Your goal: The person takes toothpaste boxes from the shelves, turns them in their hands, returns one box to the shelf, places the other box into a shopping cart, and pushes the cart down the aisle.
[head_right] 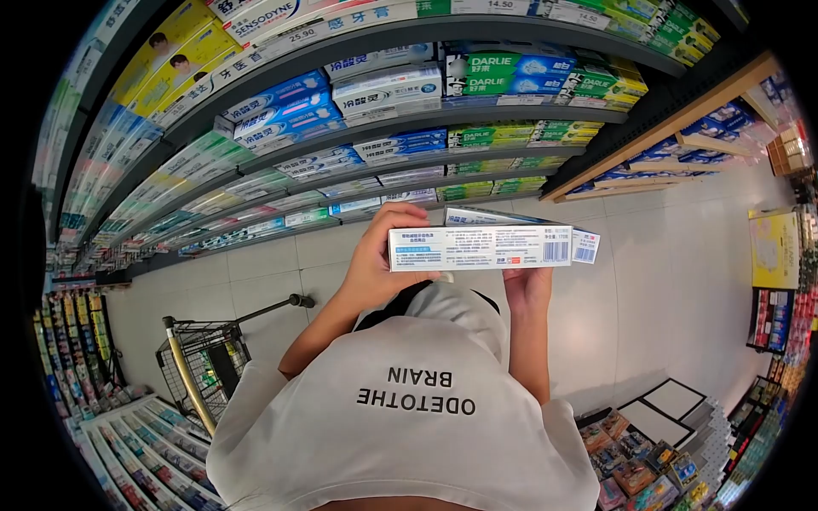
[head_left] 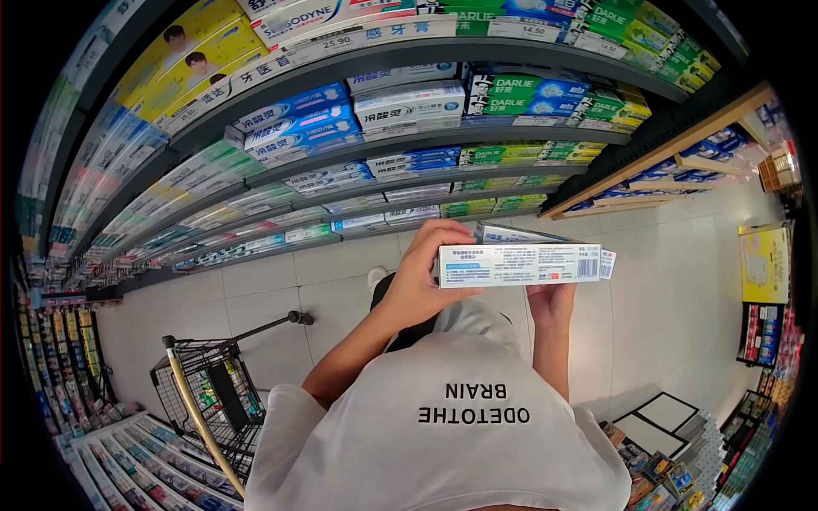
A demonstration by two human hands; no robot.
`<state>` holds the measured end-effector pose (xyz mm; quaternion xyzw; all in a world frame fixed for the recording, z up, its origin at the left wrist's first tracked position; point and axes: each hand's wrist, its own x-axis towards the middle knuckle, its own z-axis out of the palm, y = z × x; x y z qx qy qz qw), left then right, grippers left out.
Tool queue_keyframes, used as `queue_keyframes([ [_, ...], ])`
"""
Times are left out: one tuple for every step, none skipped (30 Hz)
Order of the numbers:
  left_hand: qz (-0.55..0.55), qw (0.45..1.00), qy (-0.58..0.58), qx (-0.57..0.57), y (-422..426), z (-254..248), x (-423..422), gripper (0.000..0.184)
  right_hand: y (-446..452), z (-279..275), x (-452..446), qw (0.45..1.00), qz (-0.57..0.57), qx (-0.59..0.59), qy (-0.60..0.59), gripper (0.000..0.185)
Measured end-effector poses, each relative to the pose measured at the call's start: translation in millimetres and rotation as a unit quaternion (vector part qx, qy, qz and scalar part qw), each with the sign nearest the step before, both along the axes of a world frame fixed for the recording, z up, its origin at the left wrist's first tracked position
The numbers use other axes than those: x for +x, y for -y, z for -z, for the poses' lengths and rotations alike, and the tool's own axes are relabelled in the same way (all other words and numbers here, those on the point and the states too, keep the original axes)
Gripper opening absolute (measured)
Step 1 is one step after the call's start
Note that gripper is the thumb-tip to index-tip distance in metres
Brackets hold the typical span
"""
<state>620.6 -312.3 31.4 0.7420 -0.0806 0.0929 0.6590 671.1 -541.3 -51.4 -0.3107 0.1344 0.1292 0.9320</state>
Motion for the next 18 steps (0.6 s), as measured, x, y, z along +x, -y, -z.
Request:
queue_keyframes([
  [-0.007, 1.0, -0.003, 0.0, -3, 0, -2, 0.055, -3, 0, 3, 1.0, -0.009, 0.001, -0.003, 0.039],
  [-0.017, 1.0, -0.002, 0.002, -5, 0, -3, 0.055, -7, 1, 6, 1.0, -0.017, 0.002, -0.006, 0.04],
  [-0.027, 1.0, -0.001, 0.004, -8, 0, -5, 0.055, -11, 1, 8, 1.0, -0.026, 0.003, -0.01, 0.04],
  [-0.037, 0.999, 0.0, 0.007, -10, 0, -7, 0.055, -14, 0, 10, 0.999, -0.035, 0.007, -0.008, 0.04],
  [-0.048, 0.999, -0.001, 0.008, -12, 0, -10, 0.055, -18, 0, 11, 0.999, -0.044, 0.009, -0.006, 0.041],
  [-0.059, 0.998, -0.001, 0.01, -15, 1, -12, 0.055, -23, -1, 13, 0.999, -0.052, 0.012, -0.004, 0.041],
  [-0.069, 0.998, -0.001, 0.012, -18, 1, -15, 0.055, -27, -2, 14, 0.998, -0.058, 0.013, -0.001, 0.041],
  [-0.078, 0.997, 0.006, 0.012, -21, 2, -16, 0.055, -31, -3, 16, 0.998, -0.063, 0.014, 0.003, 0.041],
  [-0.087, 0.996, 0.013, 0.012, -24, 3, -18, 0.056, -35, -3, 19, 0.998, -0.069, 0.015, 0.007, 0.041],
  [-0.095, 0.995, 0.021, 0.013, -27, 4, -20, 0.056, -38, -3, 21, 0.997, -0.077, 0.015, 0.014, 0.04],
  [-0.105, 0.994, 0.02, 0.01, -29, 2, -22, 0.056, -40, -3, 23, 0.996, -0.085, 0.015, 0.021, 0.04],
  [-0.115, 0.993, 0.02, 0.007, -31, 0, -24, 0.055, -43, -2, 24, 0.995, -0.093, 0.015, 0.029, 0.04],
  [-0.124, 0.992, 0.019, 0.004, -33, -1, -25, 0.055, -46, -3, 25, 0.995, -0.091, 0.007, 0.031, 0.04],
  [-0.129, 0.991, 0.023, 0.003, -35, -2, -27, 0.056, -49, -5, 25, 0.996, -0.088, 0.0, 0.034, 0.039],
  [-0.133, 0.991, 0.027, 0.003, -37, -3, -27, 0.057, -51, -7, 25, 0.996, -0.085, -0.008, 0.036, 0.039],
  [-0.137, 0.99, 0.032, 0.002, -38, -4, -28, 0.057, -52, -9, 26, 0.995, -0.088, -0.005, 0.042, 0.038],
  [-0.14, 0.99, 0.035, 0.007, -40, -4, -29, 0.058, -53, -10, 26, 0.995, -0.09, -0.002, 0.049, 0.038],
  [-0.142, 0.989, 0.038, 0.012, -41, -5, -30, 0.058, -54, -12, 26, 0.994, -0.092, 0.001, 0.055, 0.038],
])
